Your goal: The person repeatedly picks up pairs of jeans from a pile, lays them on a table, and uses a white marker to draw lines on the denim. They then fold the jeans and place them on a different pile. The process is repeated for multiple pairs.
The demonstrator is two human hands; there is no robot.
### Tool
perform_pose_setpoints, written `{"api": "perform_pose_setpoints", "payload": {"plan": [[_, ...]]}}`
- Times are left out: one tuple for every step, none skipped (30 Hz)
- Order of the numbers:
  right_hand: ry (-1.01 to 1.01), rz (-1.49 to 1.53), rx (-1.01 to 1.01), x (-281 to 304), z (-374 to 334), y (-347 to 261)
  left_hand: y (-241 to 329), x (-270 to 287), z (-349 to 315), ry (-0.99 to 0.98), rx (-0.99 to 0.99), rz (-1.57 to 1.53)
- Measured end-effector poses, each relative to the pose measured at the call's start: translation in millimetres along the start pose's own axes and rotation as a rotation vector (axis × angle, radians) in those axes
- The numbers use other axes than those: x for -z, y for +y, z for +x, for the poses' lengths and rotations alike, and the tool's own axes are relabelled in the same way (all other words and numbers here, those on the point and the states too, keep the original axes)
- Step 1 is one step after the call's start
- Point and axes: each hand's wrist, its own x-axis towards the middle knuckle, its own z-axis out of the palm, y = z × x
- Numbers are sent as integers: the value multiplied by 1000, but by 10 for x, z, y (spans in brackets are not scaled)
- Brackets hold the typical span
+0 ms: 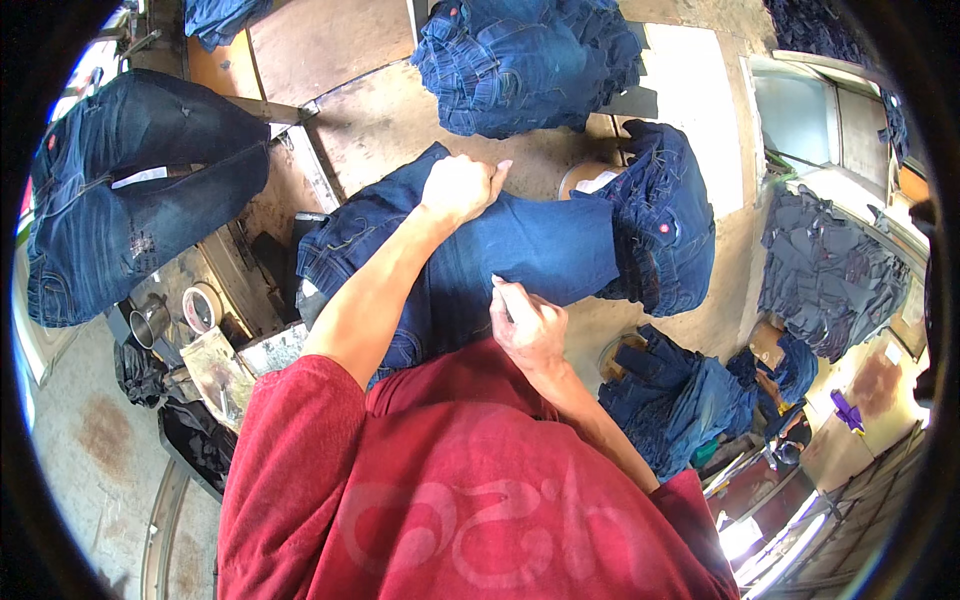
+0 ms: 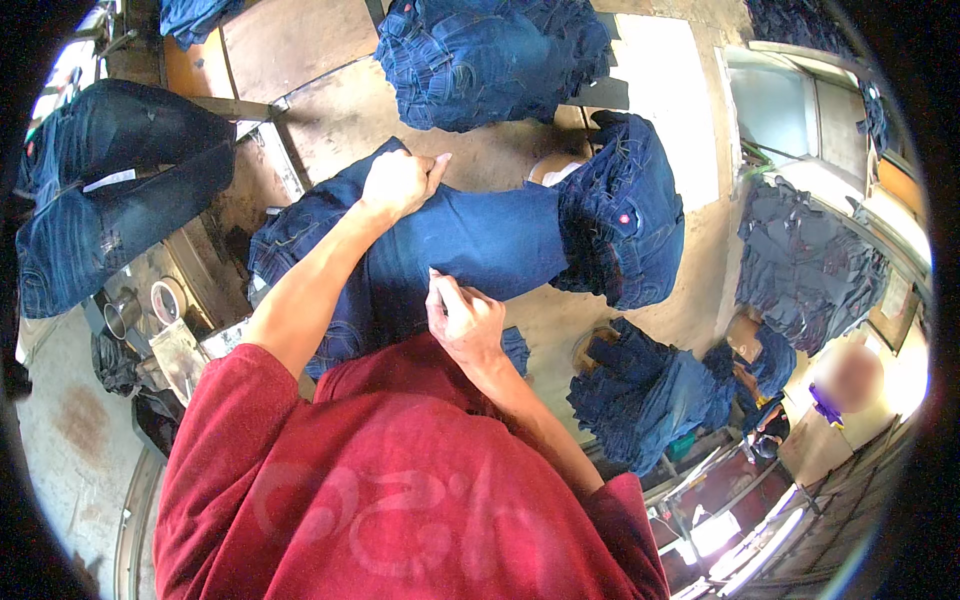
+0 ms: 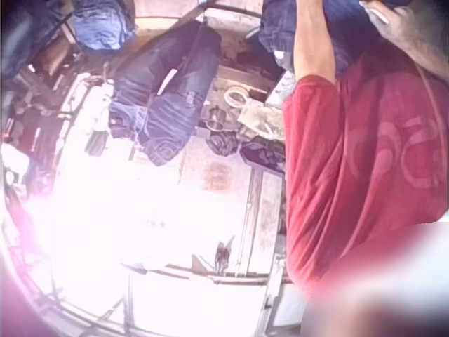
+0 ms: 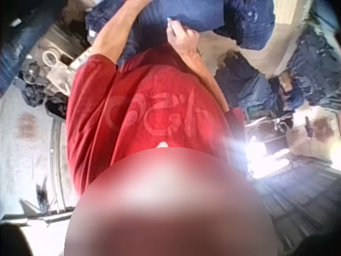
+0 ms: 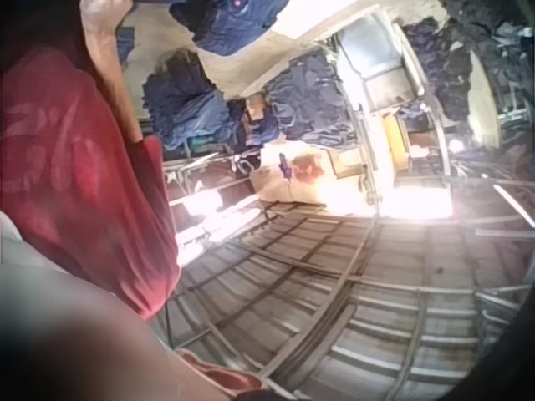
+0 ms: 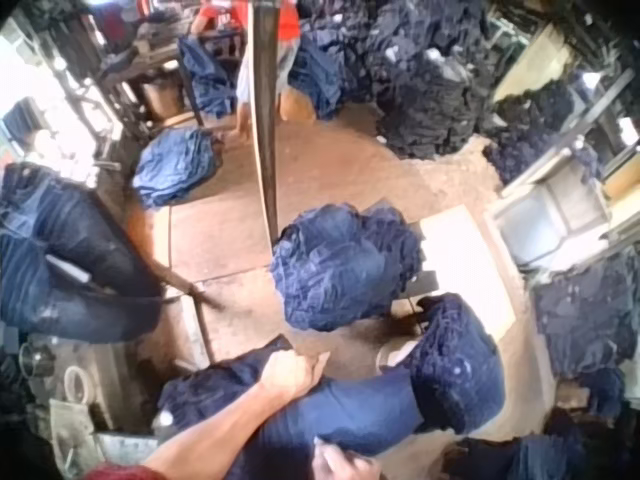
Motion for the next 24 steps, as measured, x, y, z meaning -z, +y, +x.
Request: {"api": "perform_pose_setpoints", "payload": {"plan": [[-29,-33,9,4,4,1,3,1,9,-26,9,2],[-85,-65,-1,7,11,6,6,6,18,-35,7,-2],[-78,-59,4,10,15,9,11,14,27,-63,17,8],[-87,-54,-1,11,20,14,15,25,28,-42,2,8],[-23,-23,43,8,27,23,13,33,31,-36,-4,21],[-48,-24,-1,6,30,27,14,39,20,-41,-11,32],[-6,2,2,1,35,35,9,43,8,-49,10,29],[0,26,-27,-2,38,38,5,38,-2,-67,30,23],[5,-4,12,2,37,42,5,33,-26,-8,21,11],[-35,-32,12,4,41,48,2,20,-21,-99,60,8],[-67,-51,9,27,32,42,13,11,-25,-115,63,-1],[-110,-45,-31,52,26,42,9,7,20,-114,62,0],[-129,-34,-58,81,32,55,33,18,38,-117,50,92],[-147,-25,-87,118,38,69,35,60,93,-101,14,28],[-179,124,-202,171,34,88,69,134,112,-129,5,-10],[-160,276,-297,232,32,111,107,250,107,-214,11,-56],[-170,308,-337,301,31,143,140,418,67,-274,57,-47],[-173,340,-373,381,48,203,177,614,6,-178,181,-40],[-98,409,-395,407,61,232,228,849,-150,-45,263,-56],[-41,347,-321,457,85,290,303,1101,-409,191,249,-3],[-91,247,-389,503,83,319,364,1351,-689,309,292,63],[-153,153,-483,528,97,354,439,1581,-1033,319,382,163],[-207,169,-551,521,110,365,550,1728,-1360,299,461,162],[-178,174,-439,513,120,373,650,1819,-1666,298,574,153]]}}
